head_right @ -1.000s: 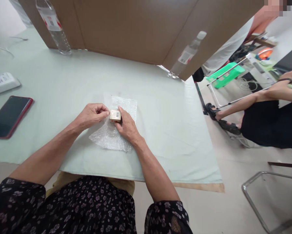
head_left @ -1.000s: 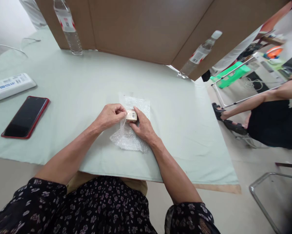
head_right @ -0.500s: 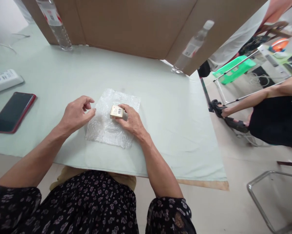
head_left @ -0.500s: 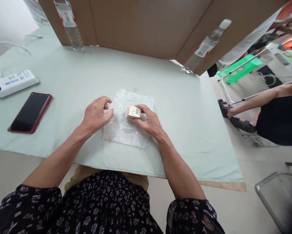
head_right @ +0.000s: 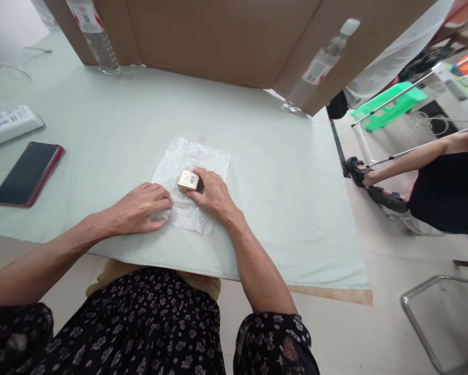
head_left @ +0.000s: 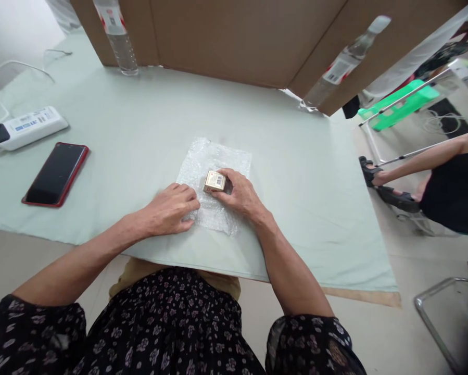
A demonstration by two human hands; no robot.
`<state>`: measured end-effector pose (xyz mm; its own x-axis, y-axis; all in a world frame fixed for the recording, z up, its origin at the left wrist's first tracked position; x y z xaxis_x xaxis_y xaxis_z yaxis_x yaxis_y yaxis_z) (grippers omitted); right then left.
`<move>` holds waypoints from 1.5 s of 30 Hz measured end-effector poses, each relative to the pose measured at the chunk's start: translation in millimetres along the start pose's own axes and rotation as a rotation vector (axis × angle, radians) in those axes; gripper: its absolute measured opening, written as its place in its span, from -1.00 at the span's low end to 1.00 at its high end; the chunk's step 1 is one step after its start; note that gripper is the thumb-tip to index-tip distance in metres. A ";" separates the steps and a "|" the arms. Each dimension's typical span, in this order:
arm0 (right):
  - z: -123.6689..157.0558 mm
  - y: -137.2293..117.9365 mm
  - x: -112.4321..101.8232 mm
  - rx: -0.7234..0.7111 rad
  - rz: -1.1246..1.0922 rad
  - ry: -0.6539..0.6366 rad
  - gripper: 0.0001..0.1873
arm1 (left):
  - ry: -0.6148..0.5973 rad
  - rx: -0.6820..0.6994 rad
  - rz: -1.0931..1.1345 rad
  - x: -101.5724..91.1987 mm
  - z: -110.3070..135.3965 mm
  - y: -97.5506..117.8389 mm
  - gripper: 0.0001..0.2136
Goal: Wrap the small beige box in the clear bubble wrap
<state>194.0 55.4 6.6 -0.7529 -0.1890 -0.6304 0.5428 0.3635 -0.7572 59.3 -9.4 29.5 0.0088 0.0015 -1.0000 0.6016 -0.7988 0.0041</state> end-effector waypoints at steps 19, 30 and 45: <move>10.8 -4.2 -41.6 0.059 -0.278 0.223 -0.74 | 0.227 -0.505 0.657 -22.4 -49.0 -71.6 -0.72; 9.8 21.4 -27.2 0.280 -0.502 0.247 -0.75 | 0.308 -0.542 0.903 1.1 -51.8 -76.4 -0.81; 21.5 -54.8 -39.2 -0.216 0.257 0.285 -0.84 | 0.261 -0.589 0.989 10.2 -53.5 -73.1 -0.87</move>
<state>201.8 23.2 69.1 -0.6929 0.1805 -0.6981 0.6580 0.5541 -0.5099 58.1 81.1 19.4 0.8003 -0.2846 -0.5278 0.5164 -0.1206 0.8478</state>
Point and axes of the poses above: each hand's wrist, its own z-axis away from the middle knuckle, its own x-axis out of the palm, y = z × x, the point moved 9 cm from there along -z, towards the middle knuckle, and after that the axes turned 9 degrees about -z, right-handed, at the moved point
